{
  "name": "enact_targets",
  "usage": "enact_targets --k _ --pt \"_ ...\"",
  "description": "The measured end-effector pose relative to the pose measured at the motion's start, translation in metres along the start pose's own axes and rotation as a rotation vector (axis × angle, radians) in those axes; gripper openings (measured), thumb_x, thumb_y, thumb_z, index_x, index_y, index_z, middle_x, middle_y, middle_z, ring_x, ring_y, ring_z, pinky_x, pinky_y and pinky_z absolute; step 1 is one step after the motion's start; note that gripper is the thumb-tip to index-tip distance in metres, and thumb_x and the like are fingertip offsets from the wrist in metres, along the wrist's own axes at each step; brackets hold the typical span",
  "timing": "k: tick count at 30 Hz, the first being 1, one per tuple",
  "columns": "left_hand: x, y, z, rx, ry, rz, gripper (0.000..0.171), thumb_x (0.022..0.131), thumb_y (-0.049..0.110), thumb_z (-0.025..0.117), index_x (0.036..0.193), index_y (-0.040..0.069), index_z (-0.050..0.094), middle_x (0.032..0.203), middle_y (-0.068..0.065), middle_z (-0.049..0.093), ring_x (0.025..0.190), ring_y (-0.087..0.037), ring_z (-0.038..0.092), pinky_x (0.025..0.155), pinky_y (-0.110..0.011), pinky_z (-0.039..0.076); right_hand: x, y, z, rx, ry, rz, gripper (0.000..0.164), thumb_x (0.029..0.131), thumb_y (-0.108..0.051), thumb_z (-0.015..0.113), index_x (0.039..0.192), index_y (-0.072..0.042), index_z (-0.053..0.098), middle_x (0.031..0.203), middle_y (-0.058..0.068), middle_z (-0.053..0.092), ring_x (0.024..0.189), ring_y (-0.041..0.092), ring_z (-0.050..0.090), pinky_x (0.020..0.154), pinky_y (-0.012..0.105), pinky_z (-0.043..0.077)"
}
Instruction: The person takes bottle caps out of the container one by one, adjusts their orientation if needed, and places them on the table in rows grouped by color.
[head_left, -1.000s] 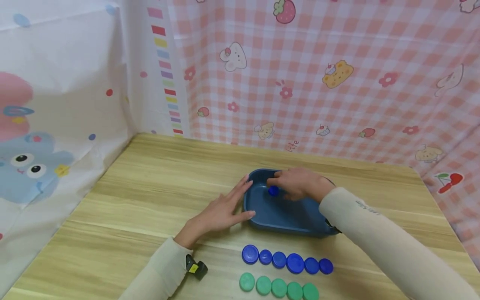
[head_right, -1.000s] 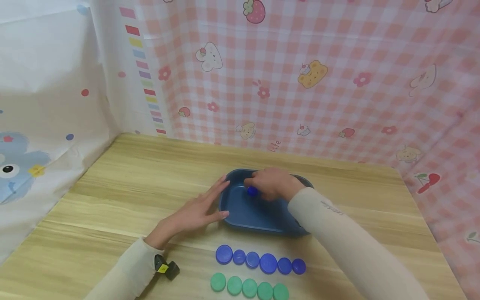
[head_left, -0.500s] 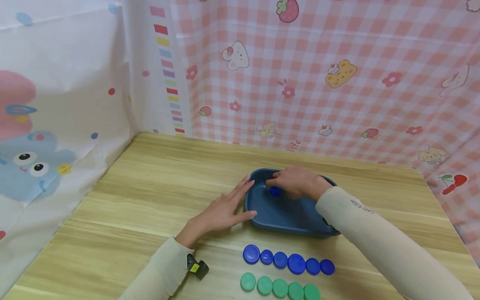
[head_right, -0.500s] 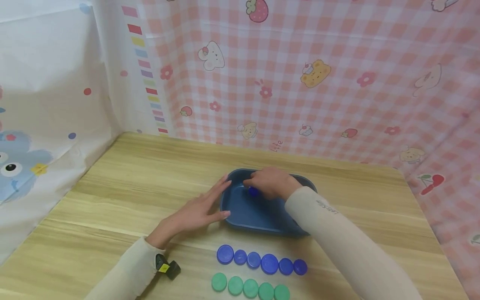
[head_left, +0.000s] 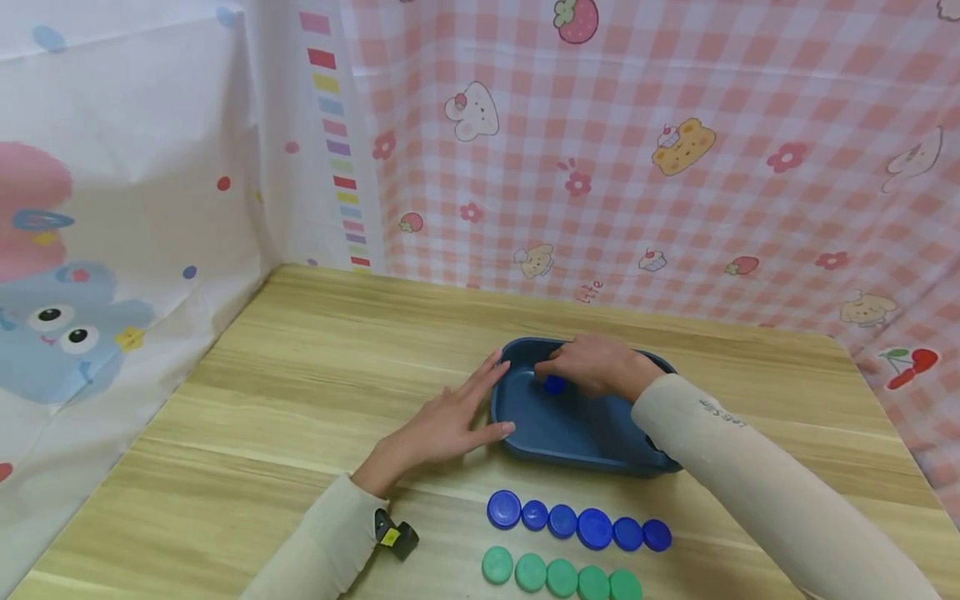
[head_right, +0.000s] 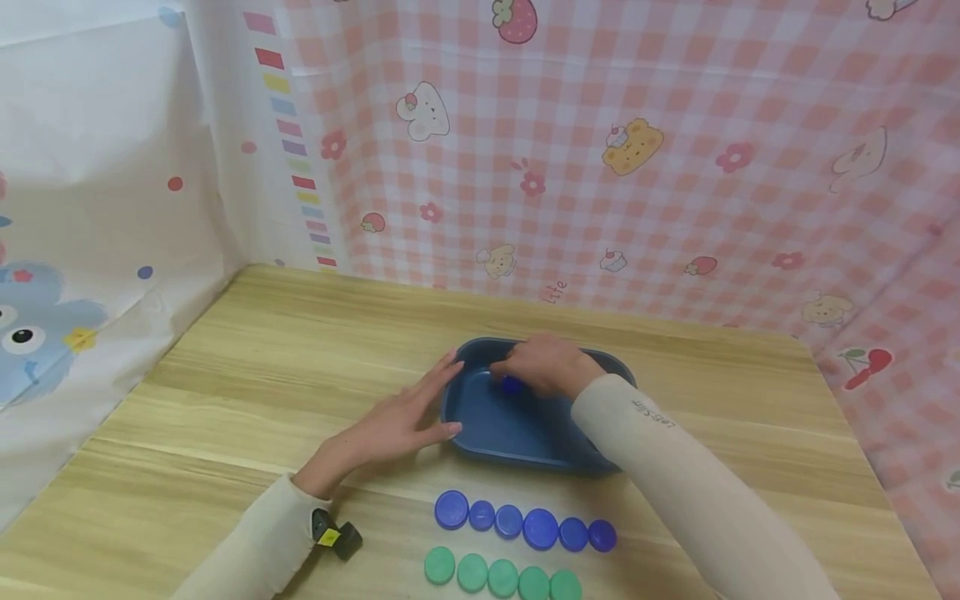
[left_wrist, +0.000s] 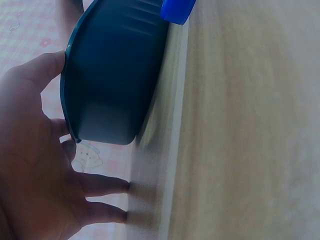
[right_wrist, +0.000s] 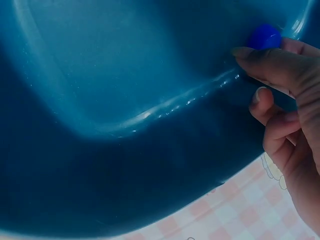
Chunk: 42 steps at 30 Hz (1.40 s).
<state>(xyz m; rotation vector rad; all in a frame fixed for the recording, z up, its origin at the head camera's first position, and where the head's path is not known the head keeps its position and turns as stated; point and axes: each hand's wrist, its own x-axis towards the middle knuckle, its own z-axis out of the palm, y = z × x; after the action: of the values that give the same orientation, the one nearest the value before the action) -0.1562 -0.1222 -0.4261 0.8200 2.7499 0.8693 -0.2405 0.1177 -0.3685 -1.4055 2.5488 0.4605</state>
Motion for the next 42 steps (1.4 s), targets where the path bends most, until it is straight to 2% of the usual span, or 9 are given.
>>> enact_targets --k 10,18,26,36,42 --pt "0.0008 0.0023 -0.0015 0.004 -0.002 0.003 0.08 0.093 0.062 0.043 0.155 0.029 0.004 0.159 0.011 -0.009 0.137 -0.031 0.031 0.104 -0.066 0.021 -0.0001 0.0009 -0.0008 0.048 0.018 -0.042 0.036 0.083 -0.009 0.075 0.114 -0.026 0.066 0.103 0.003 0.066 0.069 0.016 0.056 0.069 0.036 0.055" --pt "0.0013 0.0023 -0.0015 0.0 -0.006 0.009 0.08 0.093 0.062 0.043 0.155 0.029 0.003 0.16 0.01 -0.008 0.138 -0.029 0.029 0.104 -0.066 0.02 0.0007 0.0026 0.0018 0.041 0.043 -0.06 0.027 0.081 -0.01 0.077 0.102 -0.025 0.068 0.092 -0.001 0.063 0.068 0.014 0.055 0.064 0.032 0.053" --pt "0.0021 0.0007 -0.0002 0.006 0.0 0.016 0.081 0.093 0.063 0.042 0.155 0.029 0.003 0.159 0.012 -0.009 0.139 -0.028 0.027 0.103 -0.067 0.021 0.0026 0.0024 0.0036 0.07 0.047 -0.068 0.023 0.08 -0.009 0.078 0.096 -0.022 0.067 0.088 -0.003 0.063 0.065 0.012 0.052 0.063 0.029 0.052" --pt "0.0018 0.0016 -0.0011 -0.002 -0.003 0.008 0.081 0.093 0.062 0.042 0.155 0.029 0.003 0.159 0.011 -0.01 0.139 -0.029 0.026 0.104 -0.067 0.019 -0.0003 0.0024 -0.0005 0.079 0.022 -0.071 0.023 0.081 -0.007 0.077 0.097 -0.02 0.067 0.088 -0.003 0.063 0.065 0.012 0.052 0.064 0.029 0.052" --pt "-0.0007 0.0011 -0.0004 -0.003 0.004 0.022 0.08 0.094 0.061 0.043 0.155 0.027 0.004 0.16 0.008 -0.008 0.139 -0.031 0.028 0.103 -0.068 0.02 -0.0073 0.0014 -0.0061 0.084 0.048 -0.092 0.025 0.079 -0.008 0.078 0.099 -0.02 0.068 0.088 -0.003 0.064 0.068 0.014 0.055 0.068 0.032 0.054"
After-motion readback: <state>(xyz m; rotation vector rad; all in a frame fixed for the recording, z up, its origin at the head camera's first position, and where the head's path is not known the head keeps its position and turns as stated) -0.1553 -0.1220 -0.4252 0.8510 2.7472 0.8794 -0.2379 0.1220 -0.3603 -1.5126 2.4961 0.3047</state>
